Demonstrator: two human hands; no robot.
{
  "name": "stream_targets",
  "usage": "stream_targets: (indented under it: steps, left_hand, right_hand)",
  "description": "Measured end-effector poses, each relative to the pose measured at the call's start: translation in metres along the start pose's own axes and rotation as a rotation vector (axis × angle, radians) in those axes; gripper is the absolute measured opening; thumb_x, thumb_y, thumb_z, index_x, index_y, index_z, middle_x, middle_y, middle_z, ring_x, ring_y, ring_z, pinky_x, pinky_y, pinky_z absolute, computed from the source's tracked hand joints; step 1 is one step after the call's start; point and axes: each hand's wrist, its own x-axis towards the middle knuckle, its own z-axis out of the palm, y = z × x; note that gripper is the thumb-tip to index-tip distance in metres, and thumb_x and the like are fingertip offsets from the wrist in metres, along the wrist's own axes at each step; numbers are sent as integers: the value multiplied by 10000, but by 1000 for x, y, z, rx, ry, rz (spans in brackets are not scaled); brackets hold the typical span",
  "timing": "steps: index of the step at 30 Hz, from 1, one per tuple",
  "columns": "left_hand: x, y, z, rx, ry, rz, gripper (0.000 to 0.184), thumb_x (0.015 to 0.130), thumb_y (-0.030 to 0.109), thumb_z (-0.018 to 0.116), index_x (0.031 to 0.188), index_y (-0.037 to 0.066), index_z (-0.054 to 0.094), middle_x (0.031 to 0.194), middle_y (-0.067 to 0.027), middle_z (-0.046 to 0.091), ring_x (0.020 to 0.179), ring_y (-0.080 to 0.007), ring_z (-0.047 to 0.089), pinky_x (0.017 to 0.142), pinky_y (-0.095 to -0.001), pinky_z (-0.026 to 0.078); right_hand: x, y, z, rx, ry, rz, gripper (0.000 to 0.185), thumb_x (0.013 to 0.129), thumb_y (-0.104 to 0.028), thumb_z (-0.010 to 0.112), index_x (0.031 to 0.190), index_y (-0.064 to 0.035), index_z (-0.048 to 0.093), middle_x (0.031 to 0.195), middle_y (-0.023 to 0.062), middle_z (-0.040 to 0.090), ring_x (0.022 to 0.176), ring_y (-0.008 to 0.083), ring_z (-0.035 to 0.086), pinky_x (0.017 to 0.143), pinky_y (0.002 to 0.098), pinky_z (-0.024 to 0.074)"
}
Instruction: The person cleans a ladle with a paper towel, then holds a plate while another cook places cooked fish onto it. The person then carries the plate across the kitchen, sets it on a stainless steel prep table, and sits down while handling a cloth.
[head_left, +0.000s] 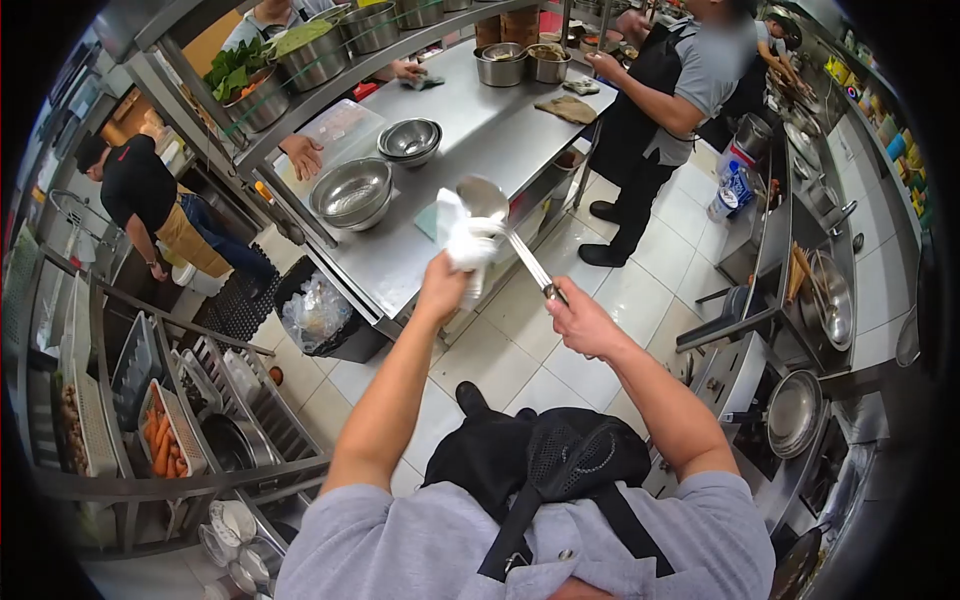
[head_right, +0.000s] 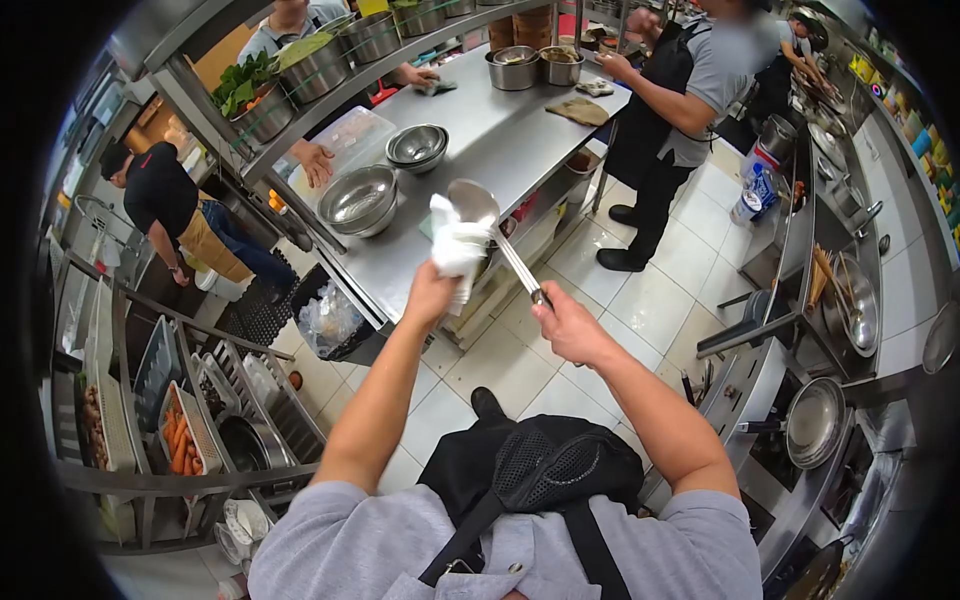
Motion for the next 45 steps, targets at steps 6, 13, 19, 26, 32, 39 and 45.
stream_targets:
  steps: [6, 13, 19, 26, 32, 39, 45]
  left_hand:
    - [-21, 23, -37, -875, 212, -33, 386, 927, 74, 534, 1304, 8, 490, 1194, -126, 643, 1048, -281, 664, 911, -440, 544]
    - [-19, 25, -70, -1190, 63, 162, 393, 984, 166, 557, 1356, 59, 491, 1211, -67, 631, 1123, -253, 618, 968, -425, 496]
    - [-33, 49, -200, -868, 268, 202, 422, 958, 70, 553, 1361, 31, 434, 1267, -135, 604, 1107, -292, 643, 941, -426, 547]
    - [-71, 24, -214, -1132, -10, 105, 513, 1018, 320, 545, 1440, 76, 386, 1342, -55, 552, 1282, -242, 509, 1072, -414, 415]
    - [-100, 16, -296, -1251, 152, 70, 480, 1042, 449, 438, 1294, 45, 496, 1171, -90, 624, 1078, -206, 617, 948, -383, 496]
    - [-99, 28, -359, -1158, 556, 220, 394, 1044, 425, 469, 1045, 41, 561, 891, -34, 622, 809, -149, 626, 726, -327, 519]
    - [-108, 8, -338, -1142, 589, 185, 392, 1055, 367, 465, 1253, 34, 523, 1057, -49, 618, 965, -161, 592, 864, -342, 494]
  right_hand:
    - [-26, -14, -3, 378, -253, -29, 286, 1079, -311, 372, 1262, -106, 455, 623, 9, 420, 414, 73, 346, 378, 225, 302]
    - [-34, -7, 25, 272, -407, 122, 286, 1074, -305, 383, 1269, -121, 484, 610, -12, 416, 429, 77, 343, 392, 234, 308]
    - [-30, -33, 70, 120, -187, 50, 284, 1069, -293, 393, 1268, -112, 484, 606, -14, 407, 441, 71, 343, 395, 236, 312]
    - [66, -96, 246, 61, -146, -204, 262, 1052, -283, 441, 1236, -98, 464, 637, 39, 484, 547, 141, 496, 489, 325, 406]
    - [80, -112, 322, -326, -160, -339, 308, 1033, -266, 485, 1266, -77, 416, 720, 101, 568, 617, 270, 558, 607, 427, 455]
    - [75, -125, 357, -243, -269, -306, 276, 1024, -241, 499, 1204, -32, 492, 825, 148, 579, 745, 271, 567, 713, 391, 464]
    - [94, -168, 392, -263, -133, -399, 355, 1036, -339, 469, 1122, -5, 550, 702, 43, 501, 612, 153, 464, 597, 318, 404]
